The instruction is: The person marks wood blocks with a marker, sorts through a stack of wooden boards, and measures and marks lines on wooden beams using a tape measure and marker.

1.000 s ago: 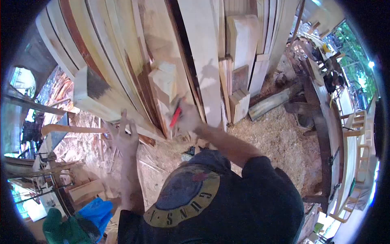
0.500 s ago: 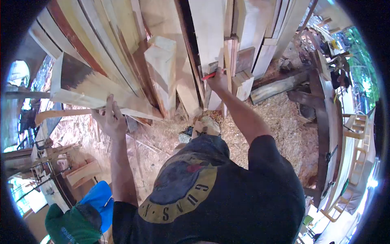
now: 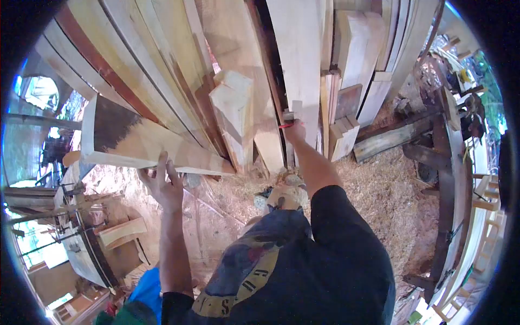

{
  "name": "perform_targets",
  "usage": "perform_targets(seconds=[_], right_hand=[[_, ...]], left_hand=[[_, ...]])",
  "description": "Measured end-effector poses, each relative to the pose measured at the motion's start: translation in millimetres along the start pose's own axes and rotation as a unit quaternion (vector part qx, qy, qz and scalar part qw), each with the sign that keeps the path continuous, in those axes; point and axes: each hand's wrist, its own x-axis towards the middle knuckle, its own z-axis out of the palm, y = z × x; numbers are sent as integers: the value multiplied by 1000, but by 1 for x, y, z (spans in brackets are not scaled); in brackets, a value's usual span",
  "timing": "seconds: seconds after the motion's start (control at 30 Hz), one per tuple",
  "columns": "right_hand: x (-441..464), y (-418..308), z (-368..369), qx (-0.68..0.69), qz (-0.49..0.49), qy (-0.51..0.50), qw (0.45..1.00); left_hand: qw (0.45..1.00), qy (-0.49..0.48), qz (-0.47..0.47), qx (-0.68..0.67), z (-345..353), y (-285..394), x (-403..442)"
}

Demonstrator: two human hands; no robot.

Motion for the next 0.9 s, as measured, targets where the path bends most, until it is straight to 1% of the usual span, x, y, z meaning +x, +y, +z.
perform_targets(seconds=[0.1, 0.13, 0.23, 0.33, 0.43, 0.5, 0.53, 0.63, 0.67, 0.7, 0.77, 0.87, 0.9], right_hand=[[-7, -8, -7, -25, 45, -4, 999], [-10, 0, -5, -14, 47, 11, 999], [-23, 17, -8, -21, 64, -4, 998], [-46, 21, -21, 1, 41, -13, 999], [-61, 21, -27, 79, -10, 9, 997], [-65, 5, -33, 179, -49, 7, 983], [-69, -8, -42, 228, -68, 5, 971], [-81, -82, -87, 295, -243, 21, 924], [-89, -116, -113, 251, -296, 40, 921], [-91, -146, -131, 207, -349, 58, 912], [-74, -182, -127, 205, -398, 18, 894], [-77, -240, -151, -1, -482, 13, 876], [-73, -249, -149, -26, -468, -26, 883]], left_hand=[[1000, 1, -10, -7, 1, 4, -1], [1000, -1, -6, -9, 2, 3, -1], [1000, -5, -4, -12, 3, 2, -2], [1000, 2, -5, -19, 5, 2, 0], [999, 4, 12, -33, 6, 1, 0], [999, 10, 33, -17, 6, 0, 2], [998, 34, 46, -4, 3, 5, 5], [999, 27, 16, -38, 8, 1, 2], [1000, 13, 19, -10, 3, 5, 3], [999, 22, 27, -12, -2, 10, 5], [998, 40, 43, -17, -8, 16, 11], [998, 35, 28, -45, 1, 1, -1], [998, 30, 18, -53, 1, 0, -4]])
